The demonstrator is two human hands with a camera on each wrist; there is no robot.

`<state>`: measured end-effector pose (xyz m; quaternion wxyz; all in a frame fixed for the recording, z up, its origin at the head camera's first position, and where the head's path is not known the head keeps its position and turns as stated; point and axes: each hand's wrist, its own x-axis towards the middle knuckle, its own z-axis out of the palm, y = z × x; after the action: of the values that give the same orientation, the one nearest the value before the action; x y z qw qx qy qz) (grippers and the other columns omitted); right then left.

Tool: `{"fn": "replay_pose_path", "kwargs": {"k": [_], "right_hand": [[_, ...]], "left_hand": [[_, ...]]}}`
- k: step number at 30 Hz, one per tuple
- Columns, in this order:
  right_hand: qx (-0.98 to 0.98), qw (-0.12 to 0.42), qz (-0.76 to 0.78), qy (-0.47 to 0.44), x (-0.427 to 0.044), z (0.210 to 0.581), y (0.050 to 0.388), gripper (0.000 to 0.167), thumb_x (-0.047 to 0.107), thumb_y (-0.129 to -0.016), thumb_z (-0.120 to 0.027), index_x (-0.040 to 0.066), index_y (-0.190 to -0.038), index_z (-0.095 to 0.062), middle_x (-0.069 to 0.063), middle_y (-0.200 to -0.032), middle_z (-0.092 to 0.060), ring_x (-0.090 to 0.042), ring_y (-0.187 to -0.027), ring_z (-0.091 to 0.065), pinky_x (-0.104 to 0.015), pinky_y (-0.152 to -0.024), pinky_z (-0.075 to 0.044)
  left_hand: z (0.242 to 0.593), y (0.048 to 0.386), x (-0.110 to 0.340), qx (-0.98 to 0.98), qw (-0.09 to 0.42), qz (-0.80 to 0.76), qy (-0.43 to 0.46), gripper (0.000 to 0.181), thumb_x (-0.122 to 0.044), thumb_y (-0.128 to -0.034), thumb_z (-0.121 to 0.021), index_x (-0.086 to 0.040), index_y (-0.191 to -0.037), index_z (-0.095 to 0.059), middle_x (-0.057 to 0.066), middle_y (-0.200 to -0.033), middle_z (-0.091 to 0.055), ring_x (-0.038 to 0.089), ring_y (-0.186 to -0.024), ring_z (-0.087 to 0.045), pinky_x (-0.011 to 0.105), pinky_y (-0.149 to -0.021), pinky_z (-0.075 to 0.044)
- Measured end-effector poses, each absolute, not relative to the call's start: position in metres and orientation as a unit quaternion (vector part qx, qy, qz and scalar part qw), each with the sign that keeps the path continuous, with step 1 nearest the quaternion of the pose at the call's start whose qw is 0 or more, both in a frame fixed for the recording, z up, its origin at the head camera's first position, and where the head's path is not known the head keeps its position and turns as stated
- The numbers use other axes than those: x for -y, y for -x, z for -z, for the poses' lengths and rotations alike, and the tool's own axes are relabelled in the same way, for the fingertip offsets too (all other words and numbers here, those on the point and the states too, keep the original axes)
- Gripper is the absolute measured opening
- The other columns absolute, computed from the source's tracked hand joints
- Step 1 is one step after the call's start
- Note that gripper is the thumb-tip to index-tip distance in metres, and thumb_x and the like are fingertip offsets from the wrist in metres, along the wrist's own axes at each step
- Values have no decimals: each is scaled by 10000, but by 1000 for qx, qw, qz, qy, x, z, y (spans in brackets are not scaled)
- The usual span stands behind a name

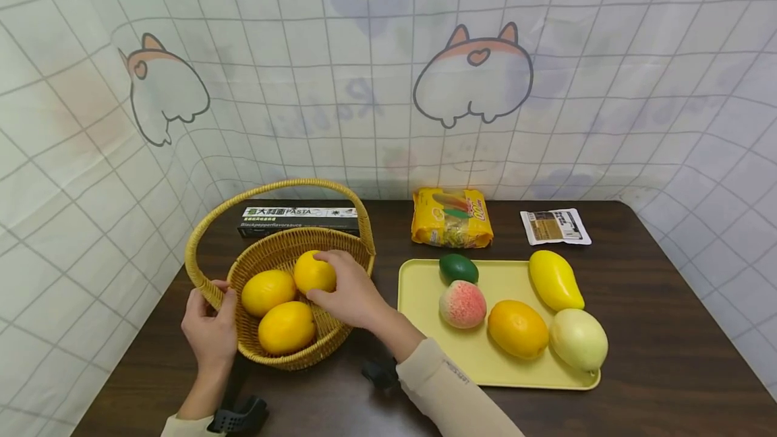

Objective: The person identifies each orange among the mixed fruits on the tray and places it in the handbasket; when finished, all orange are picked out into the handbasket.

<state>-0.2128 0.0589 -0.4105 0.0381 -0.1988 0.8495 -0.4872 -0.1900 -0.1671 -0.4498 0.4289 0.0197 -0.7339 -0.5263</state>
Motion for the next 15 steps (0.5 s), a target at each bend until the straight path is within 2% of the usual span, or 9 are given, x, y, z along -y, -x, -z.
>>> {"fn": "replay_pose_path", "kwargs": {"k": [7,12,15], "right_hand": [[-820,-13,534,207,-93,410,190,464,145,-896,-705,148,-1335,-555,-11,-1387,-505,-215,-1168,-507,-451,-941,-490],[-811,-39,550,197,-118,409,175,438,102,-895,-701,147,-1313,-578,-17,-1374,-518,-264,-1182,-525,-442,-948,-490],[-809,-58,555,186,-133,410,167,419,102,-896,-701,164,-1296,-592,-14,-1365,-536,-237,-1198,-530,-420,-947,-494]], "left_hand": [[451,191,168,735,418,534,-18,92,105,-842,-631,126,-931,-643,239,-874,-565,48,-786,-523,145,-719,-405],[450,190,168,737,410,537,-21,100,105,-845,-635,133,-941,-640,236,-883,-566,30,-782,-519,153,-706,-402],[457,193,171,738,409,537,-22,104,108,-847,-633,132,-947,-641,236,-893,-567,28,-786,-520,152,-708,-404]]}}
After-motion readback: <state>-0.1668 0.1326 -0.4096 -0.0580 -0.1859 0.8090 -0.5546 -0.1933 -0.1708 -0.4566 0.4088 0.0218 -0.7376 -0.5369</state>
